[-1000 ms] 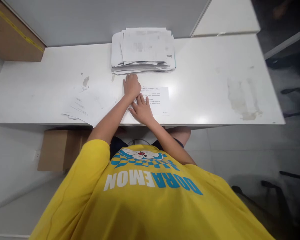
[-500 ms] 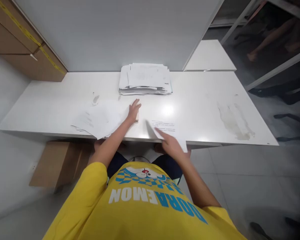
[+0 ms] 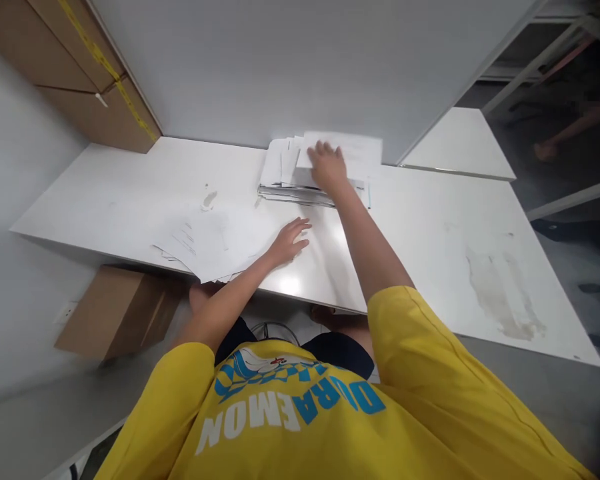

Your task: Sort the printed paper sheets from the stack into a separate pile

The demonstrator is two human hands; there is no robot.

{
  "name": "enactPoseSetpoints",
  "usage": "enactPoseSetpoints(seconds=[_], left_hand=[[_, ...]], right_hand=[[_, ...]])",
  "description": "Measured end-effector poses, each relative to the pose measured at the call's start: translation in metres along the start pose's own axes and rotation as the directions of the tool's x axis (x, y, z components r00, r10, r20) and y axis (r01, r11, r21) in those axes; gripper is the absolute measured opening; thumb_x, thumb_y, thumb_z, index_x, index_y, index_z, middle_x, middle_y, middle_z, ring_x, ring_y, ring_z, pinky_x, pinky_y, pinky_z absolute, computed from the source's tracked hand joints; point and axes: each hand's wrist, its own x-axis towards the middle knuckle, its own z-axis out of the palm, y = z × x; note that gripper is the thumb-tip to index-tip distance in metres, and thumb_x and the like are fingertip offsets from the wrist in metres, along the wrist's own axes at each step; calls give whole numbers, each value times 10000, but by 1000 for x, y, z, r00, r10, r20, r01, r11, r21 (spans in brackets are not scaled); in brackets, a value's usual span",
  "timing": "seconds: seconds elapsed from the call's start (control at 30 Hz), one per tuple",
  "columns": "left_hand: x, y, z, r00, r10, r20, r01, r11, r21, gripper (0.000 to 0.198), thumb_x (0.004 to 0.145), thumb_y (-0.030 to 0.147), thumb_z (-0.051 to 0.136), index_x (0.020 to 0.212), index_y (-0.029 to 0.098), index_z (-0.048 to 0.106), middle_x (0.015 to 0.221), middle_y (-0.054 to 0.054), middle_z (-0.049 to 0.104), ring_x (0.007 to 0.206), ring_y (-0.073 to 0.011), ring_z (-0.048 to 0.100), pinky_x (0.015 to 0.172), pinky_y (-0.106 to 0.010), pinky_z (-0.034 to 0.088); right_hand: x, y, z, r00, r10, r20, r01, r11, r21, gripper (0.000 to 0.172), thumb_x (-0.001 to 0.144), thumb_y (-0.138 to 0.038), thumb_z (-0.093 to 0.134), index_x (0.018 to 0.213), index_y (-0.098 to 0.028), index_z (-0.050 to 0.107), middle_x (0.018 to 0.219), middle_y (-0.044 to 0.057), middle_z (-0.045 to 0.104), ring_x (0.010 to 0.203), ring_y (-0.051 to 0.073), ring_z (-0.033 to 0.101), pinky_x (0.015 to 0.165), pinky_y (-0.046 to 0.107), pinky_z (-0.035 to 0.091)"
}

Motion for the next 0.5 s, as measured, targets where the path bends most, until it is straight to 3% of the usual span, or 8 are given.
enactPoseSetpoints(seconds=[0.07, 0.17, 0.27, 0.33, 0.4, 0.5], left_hand=[[0, -4, 3, 999, 30, -17, -30, 999, -15, 431, 951, 427, 548, 1322, 218, 611, 1552, -96, 491, 1521, -279, 331, 1263, -490, 268], [1, -6, 7, 998, 45, -35, -45, 999, -13, 379, 941, 367, 557, 1271, 201, 639, 1515, -112, 530, 1485, -286, 387, 1250, -500, 291], [1, -2, 12, 998, 50, -28, -49, 998, 28, 350, 934, 326, 558, 1242, 190, 654, 1496, -119, 545, 1457, -273, 420, 1242, -472, 312], [-1, 1, 15, 999, 44, -9, -43, 997, 56, 338, 929, 309, 562, 1233, 195, 656, 1484, -111, 555, 1450, -260, 430, 1239, -447, 321], [-3, 4, 15, 1000, 26, -3, -26, 998, 58, 383, 933, 307, 558, 1296, 199, 615, 1511, -106, 528, 1471, -257, 406, 1247, -447, 313], [-4, 5, 14, 998, -1, -66, 1, 1000, -6, 536, 959, 319, 518, 1476, 212, 433, 1638, -105, 350, 1520, -276, 335, 1238, -458, 337]], right_hand=[[6, -7, 31, 979, 44, 200, -40, 999, -23, 609, 998, -441, 422, 1501, -98, 421, 1632, 246, 273, 1531, 385, 241, 1174, 718, 163], [-1, -11, 51, 965, 61, 256, -64, 998, 5, 784, 958, -596, 462, 1554, -99, 348, 1663, 252, 161, 1553, 417, 131, 1188, 711, 83], [-5, -2, 52, 975, 24, 221, -47, 994, 99, 797, 937, -612, 493, 1555, -124, 370, 1674, 213, 168, 1557, 426, 89, 1200, 694, -4], [-3, 1, 50, 981, 66, 184, -97, 981, 169, 758, 903, -575, 571, 1534, -184, 417, 1680, 154, 196, 1561, 414, 97, 1208, 691, -35], [-6, -10, 45, 989, 92, 117, -118, 966, 231, 725, 877, -543, 619, 1508, -226, 456, 1679, 113, 220, 1566, 393, 101, 1213, 685, -58], [-39, -44, 38, 995, -7, -103, 43, 933, 358, 689, 936, -548, 521, 1538, -230, 414, 1677, 89, 237, 1581, 305, 113, 1249, 614, -10]])
